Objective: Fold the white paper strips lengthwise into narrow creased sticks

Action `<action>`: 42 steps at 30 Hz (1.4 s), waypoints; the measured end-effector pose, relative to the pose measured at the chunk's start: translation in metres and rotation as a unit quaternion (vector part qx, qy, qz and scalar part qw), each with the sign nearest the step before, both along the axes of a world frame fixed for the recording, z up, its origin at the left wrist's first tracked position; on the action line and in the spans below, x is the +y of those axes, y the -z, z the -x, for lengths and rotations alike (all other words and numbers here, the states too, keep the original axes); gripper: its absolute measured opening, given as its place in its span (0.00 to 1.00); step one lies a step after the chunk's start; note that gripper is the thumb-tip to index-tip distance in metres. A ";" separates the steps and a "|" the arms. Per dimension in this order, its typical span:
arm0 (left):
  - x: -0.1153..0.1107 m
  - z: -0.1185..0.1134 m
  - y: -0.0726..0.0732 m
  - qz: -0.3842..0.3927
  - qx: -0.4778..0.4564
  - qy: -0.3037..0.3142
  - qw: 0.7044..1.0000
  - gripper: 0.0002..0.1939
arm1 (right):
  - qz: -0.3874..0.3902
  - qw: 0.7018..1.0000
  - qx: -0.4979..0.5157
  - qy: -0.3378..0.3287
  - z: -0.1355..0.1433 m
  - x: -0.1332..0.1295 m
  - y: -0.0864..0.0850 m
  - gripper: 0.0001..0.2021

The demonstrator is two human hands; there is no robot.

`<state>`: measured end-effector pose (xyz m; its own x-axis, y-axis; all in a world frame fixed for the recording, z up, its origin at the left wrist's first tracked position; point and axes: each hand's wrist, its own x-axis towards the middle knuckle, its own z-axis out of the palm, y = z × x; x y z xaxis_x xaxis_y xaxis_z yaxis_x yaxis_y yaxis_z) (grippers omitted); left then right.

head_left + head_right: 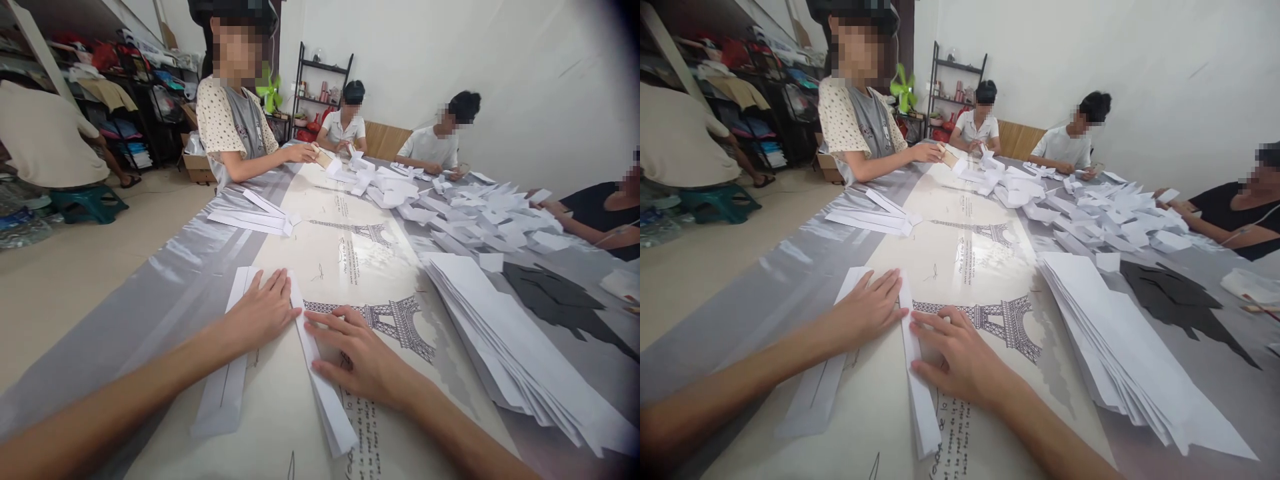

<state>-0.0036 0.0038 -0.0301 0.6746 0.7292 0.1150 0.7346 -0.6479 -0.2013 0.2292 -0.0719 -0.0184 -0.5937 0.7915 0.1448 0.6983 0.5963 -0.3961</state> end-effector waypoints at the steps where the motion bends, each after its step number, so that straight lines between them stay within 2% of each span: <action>1: 0.001 0.001 -0.001 0.019 -0.001 -0.002 1.000 0.32 | 0.002 1.000 -0.003 -0.001 0.000 0.000 0.000 0.25; 6: -0.001 0.005 -0.007 0.085 -0.033 -0.005 0.996 0.45 | 0.002 1.000 -0.007 0.000 -0.001 0.000 -0.001 0.26; 10: -0.001 0.005 -0.004 0.090 -0.053 -0.013 0.994 0.50 | -0.037 0.999 -0.003 -0.019 -0.002 -0.001 -0.001 0.19; 16: 0.006 0.006 -0.004 0.076 -0.022 -0.032 0.996 0.50 | -0.050 0.998 0.015 -0.028 -0.004 -0.002 -0.001 0.09; 19: 0.006 0.004 -0.007 0.033 -0.030 -0.039 0.998 0.47 | -0.059 0.997 0.032 -0.038 -0.002 -0.002 -0.002 0.06; 25: -0.001 -0.004 -0.002 -0.051 -0.070 0.005 0.996 0.36 | -0.077 0.994 0.047 -0.054 -0.002 -0.001 -0.001 0.06; 28: -0.002 -0.004 0.006 -0.017 -0.076 0.047 0.996 0.30 | -0.100 0.993 0.034 -0.056 -0.001 -0.001 0.000 0.06; 30: -0.003 -0.003 0.010 0.026 -0.069 0.061 0.995 0.30 | -0.134 0.989 0.017 -0.064 0.001 -0.003 -0.001 0.07; 35: -0.010 -0.003 0.000 0.096 -0.042 0.026 0.994 0.44 | -0.221 0.967 -0.076 -0.105 0.005 -0.018 -0.009 0.11; 39: -0.014 -0.005 -0.010 0.143 -0.041 0.023 0.989 0.55 | -0.190 0.972 -0.086 -0.105 -0.001 -0.040 -0.011 0.11; 42: -0.014 -0.005 -0.012 0.160 -0.039 0.018 0.986 0.57 | -0.172 0.976 -0.081 -0.103 -0.006 -0.057 -0.010 0.13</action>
<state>0.0019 -0.0103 -0.0185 0.6982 0.7130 -0.0644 0.7158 -0.6944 0.0736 0.2348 -0.1292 -0.0089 -0.7723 0.5740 0.2722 0.5865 0.8089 -0.0419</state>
